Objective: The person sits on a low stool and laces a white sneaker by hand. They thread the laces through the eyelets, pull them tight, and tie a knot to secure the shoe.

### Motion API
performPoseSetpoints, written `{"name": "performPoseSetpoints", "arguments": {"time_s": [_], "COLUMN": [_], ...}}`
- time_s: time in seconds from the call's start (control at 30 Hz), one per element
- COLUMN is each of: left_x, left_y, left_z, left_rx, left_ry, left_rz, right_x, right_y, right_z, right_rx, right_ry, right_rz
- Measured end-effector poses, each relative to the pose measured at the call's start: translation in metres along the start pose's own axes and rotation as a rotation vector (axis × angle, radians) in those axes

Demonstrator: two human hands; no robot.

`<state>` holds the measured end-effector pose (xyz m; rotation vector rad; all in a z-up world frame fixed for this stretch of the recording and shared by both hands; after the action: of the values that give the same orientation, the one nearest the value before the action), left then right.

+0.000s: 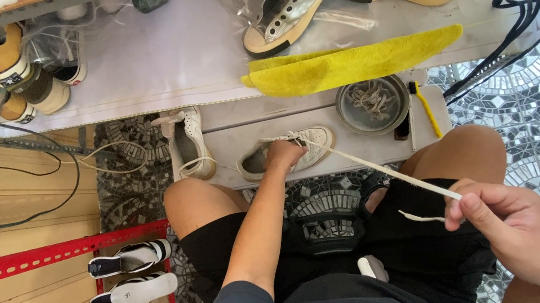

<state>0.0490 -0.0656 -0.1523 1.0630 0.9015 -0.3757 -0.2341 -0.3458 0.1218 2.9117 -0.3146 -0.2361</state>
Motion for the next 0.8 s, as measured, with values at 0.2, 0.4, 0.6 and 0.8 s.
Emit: {"name": "performPoseSetpoints", "arguments": {"time_s": [0.2,0.4,0.6,0.8], "left_x": [0.013,-0.001,0.033,0.038], "left_y": [-0.009,-0.002,-0.01,-0.017], "left_z": [-0.013,-0.008,-0.015,-0.036], "left_rx": [-0.4,-0.431,-0.636,-0.175], "left_ry": [-0.054,0.071,0.112,-0.372], "left_rz": [0.125,0.16,0.07,0.033], "right_x": [-0.005,-0.003,-0.006,-0.033], "right_y": [0.003,0.004,0.001,0.05], "right_z": [0.001,0.006,-0.011,0.025], "right_rx": [-0.027,-0.026,0.107,0.273], "right_ry": [0.002,-0.001,0.064,0.19], "right_rz": [-0.013,-0.013,-0.063,0.085]}}
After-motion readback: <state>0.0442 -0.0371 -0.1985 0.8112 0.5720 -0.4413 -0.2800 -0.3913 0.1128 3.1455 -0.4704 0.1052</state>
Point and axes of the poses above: each hand's wrist, its own x-axis towards the middle knuckle, its own y-axis out of the back of the hand, z = x × y, the point moved 2 cm from there along x, towards the middle knuckle, and after that the axes turned 2 degrees about z, right-handed, at the moved point
